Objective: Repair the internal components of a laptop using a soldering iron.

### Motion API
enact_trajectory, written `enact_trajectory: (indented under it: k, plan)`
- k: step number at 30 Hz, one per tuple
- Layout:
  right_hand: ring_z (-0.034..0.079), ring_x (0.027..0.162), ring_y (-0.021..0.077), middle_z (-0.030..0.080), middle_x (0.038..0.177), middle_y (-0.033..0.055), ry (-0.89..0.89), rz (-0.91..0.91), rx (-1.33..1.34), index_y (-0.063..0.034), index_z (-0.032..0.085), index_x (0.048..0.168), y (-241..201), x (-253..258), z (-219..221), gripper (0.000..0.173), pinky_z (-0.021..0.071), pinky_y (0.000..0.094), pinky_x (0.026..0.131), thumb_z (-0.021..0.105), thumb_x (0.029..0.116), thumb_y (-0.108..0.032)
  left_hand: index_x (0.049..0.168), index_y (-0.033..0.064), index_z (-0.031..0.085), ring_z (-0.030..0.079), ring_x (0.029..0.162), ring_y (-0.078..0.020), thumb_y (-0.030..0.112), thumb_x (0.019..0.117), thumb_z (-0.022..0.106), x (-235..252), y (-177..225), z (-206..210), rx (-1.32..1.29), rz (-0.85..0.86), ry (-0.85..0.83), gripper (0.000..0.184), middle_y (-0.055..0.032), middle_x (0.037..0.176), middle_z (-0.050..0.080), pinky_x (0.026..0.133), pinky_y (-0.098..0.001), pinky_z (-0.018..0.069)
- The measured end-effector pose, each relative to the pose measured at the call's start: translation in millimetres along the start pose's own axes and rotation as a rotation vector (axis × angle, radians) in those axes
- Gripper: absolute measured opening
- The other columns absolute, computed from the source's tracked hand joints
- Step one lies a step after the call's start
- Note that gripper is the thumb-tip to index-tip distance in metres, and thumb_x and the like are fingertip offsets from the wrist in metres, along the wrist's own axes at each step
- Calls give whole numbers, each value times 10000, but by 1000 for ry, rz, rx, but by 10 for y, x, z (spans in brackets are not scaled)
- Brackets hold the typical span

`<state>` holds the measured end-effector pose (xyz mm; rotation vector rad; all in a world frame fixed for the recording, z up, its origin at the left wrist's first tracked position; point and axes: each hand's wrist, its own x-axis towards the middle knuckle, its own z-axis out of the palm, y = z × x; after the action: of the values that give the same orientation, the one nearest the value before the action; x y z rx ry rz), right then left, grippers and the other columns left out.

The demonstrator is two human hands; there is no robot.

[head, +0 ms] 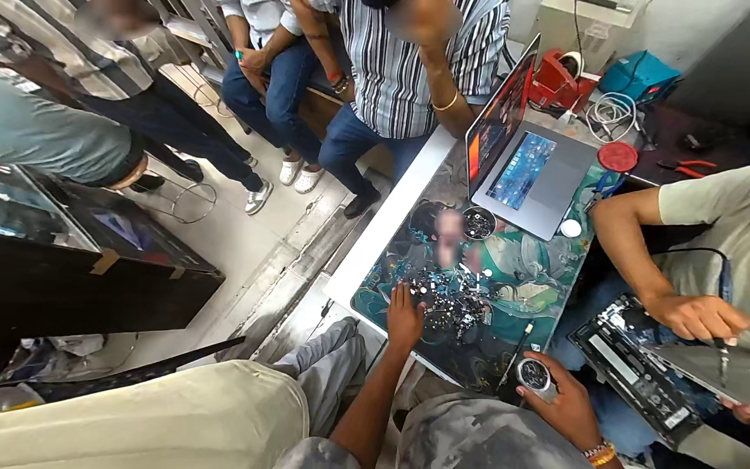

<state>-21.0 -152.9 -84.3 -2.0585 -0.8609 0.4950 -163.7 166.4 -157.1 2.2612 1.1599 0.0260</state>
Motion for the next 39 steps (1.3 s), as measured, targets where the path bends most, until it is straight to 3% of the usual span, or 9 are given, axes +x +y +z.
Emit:
enact_trajectory:
  k: [3,6,11,17,23,28,32,36,39]
  plan:
    - [661,1168,151,703,1252,93,-9,12,0,-57,688,1267,7,-18,3,628,543,334,1007,810,757,-402,1627,63,260,128,1590,-340,519,1066,417,-23,-134,98,167,-4,-104,740,-119,1722,164,1234,-611,185]
    - [664,1162,150,703,1251,100,-16,9,2,-49,684,1269,8,-14,16,639,544,329,1005,812,756,-407,1634,70,253,80,1601,-314,561,1060,383,-167,-105,260,240,105,-158,766,-87,1730,148,1250,-622,106]
    - [663,1161,141,704,1248,92,2,16,-10,-53,688,1266,-36,7,22,634,543,320,1006,814,751,-400,1647,114,233,29,1608,-262,563,1070,310,-333,-30,418,231,151,-204,735,-21,1740,108,1264,-595,57]
    - [666,1155,139,708,1238,98,-5,9,-16,-49,688,1265,-69,10,17,634,541,309,1002,805,763,-419,1616,39,289,185,1583,-323,560,1055,393,76,8,253,153,170,-3,773,-146,1704,221,1248,-601,174]
    - [661,1165,146,706,1245,100,6,10,-19,-42,688,1262,-82,11,0,632,540,314,1003,804,767,-417,1620,69,291,164,1591,-278,535,1069,382,536,111,46,161,87,-102,728,-94,1713,216,1265,-556,145]
    - [659,1184,175,701,1257,113,28,32,-23,-38,687,1263,-66,-8,-1,631,539,350,1019,806,760,-401,1609,51,317,199,1578,-324,518,1062,418,262,24,256,208,250,-96,726,-106,1703,246,1253,-579,173]
    - [659,1187,170,702,1260,108,19,43,-19,-40,685,1268,-59,-26,18,631,537,344,1022,808,764,-400,1616,107,330,161,1591,-279,518,1060,408,-16,-29,352,225,313,-169,697,-47,1712,236,1265,-569,135]
    - [660,1180,161,706,1249,106,18,38,-17,-36,688,1261,-48,-20,44,622,539,328,1015,810,764,-390,1516,149,514,223,1575,-277,438,1073,418,-55,-101,302,133,342,-121,537,-48,1676,327,1260,-577,167]
    - [664,1169,163,707,1246,105,15,37,-22,-44,690,1264,-41,2,41,632,539,334,1011,804,759,-407,1405,85,608,378,1499,-329,302,1073,450,59,-119,152,7,241,-8,427,-116,1594,449,1211,-601,282]
